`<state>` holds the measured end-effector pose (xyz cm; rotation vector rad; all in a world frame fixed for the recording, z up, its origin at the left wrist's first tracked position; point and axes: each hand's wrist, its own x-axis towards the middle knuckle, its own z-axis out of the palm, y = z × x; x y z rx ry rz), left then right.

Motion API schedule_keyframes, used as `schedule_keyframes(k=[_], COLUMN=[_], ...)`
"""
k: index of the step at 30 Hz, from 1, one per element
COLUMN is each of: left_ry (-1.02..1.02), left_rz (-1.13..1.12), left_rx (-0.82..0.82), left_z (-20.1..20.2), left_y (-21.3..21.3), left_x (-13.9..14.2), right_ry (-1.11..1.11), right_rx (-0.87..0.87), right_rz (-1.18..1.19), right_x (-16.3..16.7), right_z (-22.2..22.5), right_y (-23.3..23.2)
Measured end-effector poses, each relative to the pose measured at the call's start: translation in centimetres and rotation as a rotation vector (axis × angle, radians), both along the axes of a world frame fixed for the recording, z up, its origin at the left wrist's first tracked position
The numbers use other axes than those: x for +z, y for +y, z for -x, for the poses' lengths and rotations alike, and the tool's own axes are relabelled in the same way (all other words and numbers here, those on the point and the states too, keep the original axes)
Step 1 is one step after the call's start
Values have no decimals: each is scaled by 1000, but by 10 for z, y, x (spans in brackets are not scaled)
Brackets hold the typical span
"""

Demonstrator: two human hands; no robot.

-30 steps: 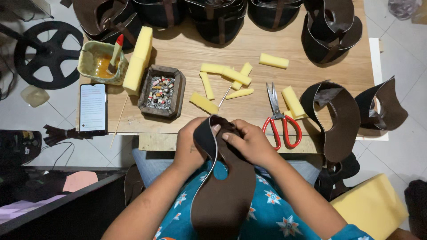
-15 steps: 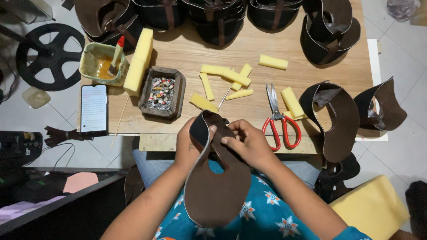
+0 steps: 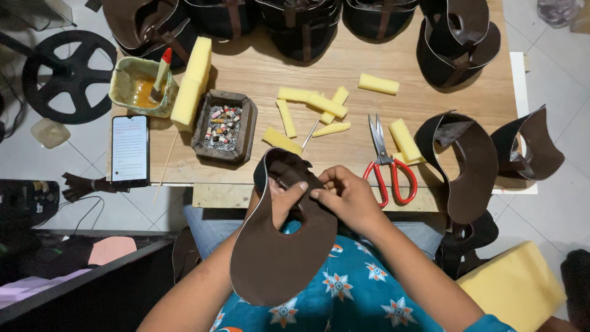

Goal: The person stuffs yellow foam pieces into the toe of a brown shoe upper, pressing them in by hand and using a thin metal rod to push the foam deeper inside. They turn the upper over to work from other angles, then set the finished upper with a stack of completed uppers on the table.

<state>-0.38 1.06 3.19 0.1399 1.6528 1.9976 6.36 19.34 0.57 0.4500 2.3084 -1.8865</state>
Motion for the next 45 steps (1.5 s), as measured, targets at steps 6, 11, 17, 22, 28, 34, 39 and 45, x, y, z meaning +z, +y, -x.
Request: schedule_keyframes(k=[6, 11, 17, 22, 28, 34, 39, 45], left_ry=[43, 445, 0, 24, 72, 347, -81, 638], left_rz=[-6, 3, -259, -151, -13, 394, 346, 465], left_rx=[-9, -11, -43, -85, -76, 116, -115, -262], left_z=[-4, -5, -11, -11, -7, -10, 2, -4], left_y=[-3, -6, 7, 0, 0, 1, 7, -7], left_x=[-4, -19, -41, -48, -51, -39, -21, 1], right_ry=[-73, 98, 314, 233, 350, 265, 367, 389], right_rx=[-73, 10, 46, 74, 215, 23, 66, 139], right_rz=[210, -8, -385, -122, -61, -325, -309, -403], right_x=[-4, -4, 6, 8, 5, -2, -11, -21], right_z=[-3, -3, -5, 0, -2, -2, -4, -5], right_y=[6, 3, -3, -1, -1, -4, -7, -4])
